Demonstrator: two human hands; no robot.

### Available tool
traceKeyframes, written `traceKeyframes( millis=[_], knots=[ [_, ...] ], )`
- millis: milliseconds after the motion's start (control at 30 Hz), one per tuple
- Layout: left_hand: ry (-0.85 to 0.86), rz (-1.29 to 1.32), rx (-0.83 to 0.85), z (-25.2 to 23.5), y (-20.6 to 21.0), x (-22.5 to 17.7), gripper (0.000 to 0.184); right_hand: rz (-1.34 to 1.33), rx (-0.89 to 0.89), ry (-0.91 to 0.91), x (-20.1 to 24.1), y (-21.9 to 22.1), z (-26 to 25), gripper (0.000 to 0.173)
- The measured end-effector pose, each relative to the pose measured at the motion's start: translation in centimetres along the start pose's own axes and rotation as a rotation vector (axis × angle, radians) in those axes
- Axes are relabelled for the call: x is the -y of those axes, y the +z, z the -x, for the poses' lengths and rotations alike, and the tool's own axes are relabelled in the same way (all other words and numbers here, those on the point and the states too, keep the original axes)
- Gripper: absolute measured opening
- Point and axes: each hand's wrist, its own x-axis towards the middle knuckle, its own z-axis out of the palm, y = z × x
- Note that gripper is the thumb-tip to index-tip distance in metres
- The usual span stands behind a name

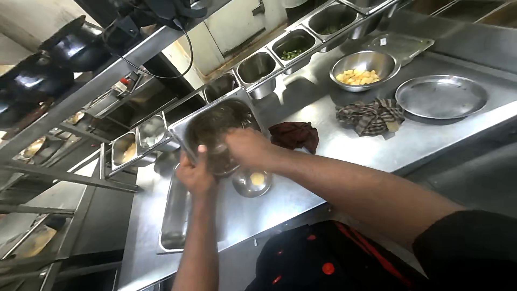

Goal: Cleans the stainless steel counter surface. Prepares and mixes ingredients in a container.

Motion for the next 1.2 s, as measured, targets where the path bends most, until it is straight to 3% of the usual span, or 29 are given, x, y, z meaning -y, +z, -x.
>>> traceKeyframes(
  millis=[133, 333, 467, 567, 700, 833, 900, 1000, 1100, 1200],
  knots=[
    [0.025, 0.007, 0.028, -0.1, 0.0, -0.2, 0.011, 0.079, -0.163, 0.072, -0.3, -0.6, -0.2, 0.036],
    [0.055, 0.020, 0.083, -0.7, -0.3, -0.6, 0.009, 0.190, -0.135, 0.015, -0.4, -0.2, -0.5, 0.039],
    [0.039, 0.030, 0.089, -0.6, -0.6, -0.6, 0.011, 0.247, -0.063, -0.013, -0.1, -0.1, -0.1, 0.031],
    [0.061, 0.036, 0.087, -0.6, -0.9, -0.4, 0.009, 0.168, 0.112, 0.015, 0.0, -0.5, 0.2, 0.015],
    [0.098, -0.094, 0.025, -0.9, -1.6, 0.7, 0.010, -0.104, 0.273, -0.015, -1.6, -1.2, -0.9, 0.025],
    [0.088, -0.192, -0.077, -1.8, -4.2, 2.1, 0.013, -0.290, 0.155, -0.022, -3.6, -1.3, 3.0, 0.028],
    [0.066, -0.229, -0.152, -2.1, -5.8, 2.4, 0.012, -0.184, -0.079, -0.097, -5.4, 1.3, 6.4, 0.029],
    [0.032, -0.235, -0.273, -2.4, -7.6, 2.9, 0.012, 0.086, -0.399, -0.171, -9.9, 10.6, 10.1, 0.026],
    [0.005, -0.213, -0.343, -2.3, -8.2, 2.8, 0.014, 0.326, -0.305, -0.104, -12.9, 17.0, 11.1, 0.025],
    [-0.014, -0.215, -0.351, -2.3, -8.8, 3.0, 0.011, 0.362, -0.364, -0.122, -12.0, 16.7, 10.4, 0.026]
  ],
)
